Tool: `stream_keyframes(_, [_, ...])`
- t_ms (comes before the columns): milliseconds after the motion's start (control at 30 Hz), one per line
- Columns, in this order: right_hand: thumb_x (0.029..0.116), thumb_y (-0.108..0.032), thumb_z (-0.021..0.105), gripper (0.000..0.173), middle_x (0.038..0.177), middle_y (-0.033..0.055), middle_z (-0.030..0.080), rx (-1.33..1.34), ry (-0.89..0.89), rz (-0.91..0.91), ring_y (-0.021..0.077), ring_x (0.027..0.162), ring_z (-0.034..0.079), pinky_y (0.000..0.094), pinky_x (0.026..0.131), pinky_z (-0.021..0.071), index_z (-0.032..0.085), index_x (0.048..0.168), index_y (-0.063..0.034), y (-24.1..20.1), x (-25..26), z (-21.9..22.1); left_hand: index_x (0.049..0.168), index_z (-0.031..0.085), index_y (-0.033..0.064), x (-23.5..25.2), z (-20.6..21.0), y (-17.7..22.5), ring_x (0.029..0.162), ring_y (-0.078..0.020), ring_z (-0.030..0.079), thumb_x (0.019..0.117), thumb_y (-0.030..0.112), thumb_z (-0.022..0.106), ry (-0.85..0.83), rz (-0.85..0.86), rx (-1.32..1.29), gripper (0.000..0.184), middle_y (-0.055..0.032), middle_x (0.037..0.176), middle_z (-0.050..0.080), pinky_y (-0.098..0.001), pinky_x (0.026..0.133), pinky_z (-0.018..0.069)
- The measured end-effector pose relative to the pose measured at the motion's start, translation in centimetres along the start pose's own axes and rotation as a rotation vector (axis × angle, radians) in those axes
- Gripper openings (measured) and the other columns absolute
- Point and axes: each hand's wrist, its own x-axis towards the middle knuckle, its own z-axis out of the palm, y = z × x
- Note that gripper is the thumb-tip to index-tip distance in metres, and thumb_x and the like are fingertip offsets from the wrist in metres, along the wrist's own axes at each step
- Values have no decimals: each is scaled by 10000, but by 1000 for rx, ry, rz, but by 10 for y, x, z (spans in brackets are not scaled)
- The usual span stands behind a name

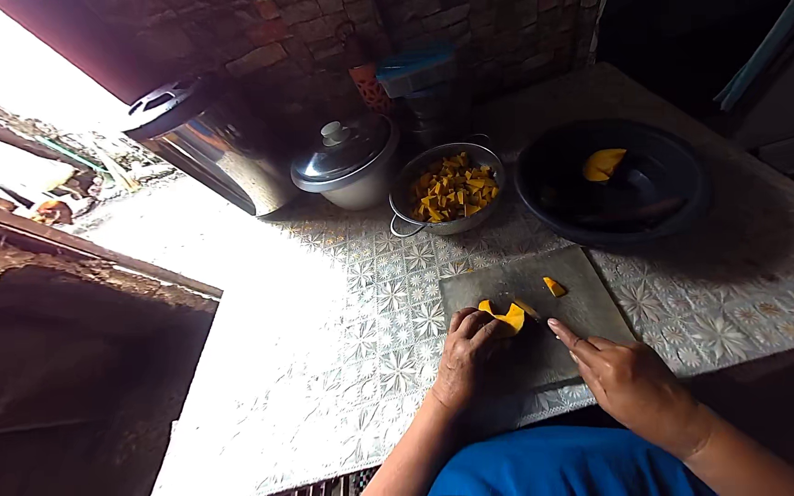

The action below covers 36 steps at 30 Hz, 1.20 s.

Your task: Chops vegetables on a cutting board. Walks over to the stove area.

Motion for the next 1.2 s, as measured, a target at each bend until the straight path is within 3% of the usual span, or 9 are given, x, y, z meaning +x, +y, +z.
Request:
stream_keyframes(400, [858,-74,516,497,537,43,552,-128,-122,-47,220,408,534,361,384,414,723,1310,-84,-11,-6,-2,1012,781,136,0,1,0,1105,-237,666,934,258,714,7,-16,-13,160,-66,1035,743,-346,1020,507])
stream_keyframes(633, [833,-22,592,540,569,87,604,-133,-247,13,263,450,602,401,422,486,674,1366,-51,-14,-2,13,1006,777,154,2,1,2,1098,-222,659,934,256,713,-4,-24,-14,140,-49,1019,739,-337,1017,499])
stream_keyframes(967, [934,-153,477,452,554,40,574,-36,-14,22,211,423,545,356,396,436,729,1305,-94,-8,-5,11,999,790,157,4,0,8,1045,-237,688,937,312,713,9,-36,79,184,-55,997,747,-340,962,541])
stream_keyframes(1200, [893,-102,496,474,546,31,548,-94,-77,-61,204,426,536,344,393,411,737,1300,-123,-13,-4,-5,1000,790,145,3,2,8,1054,-237,686,934,301,717,21,-40,67,185,-56,1010,749,-340,971,536])
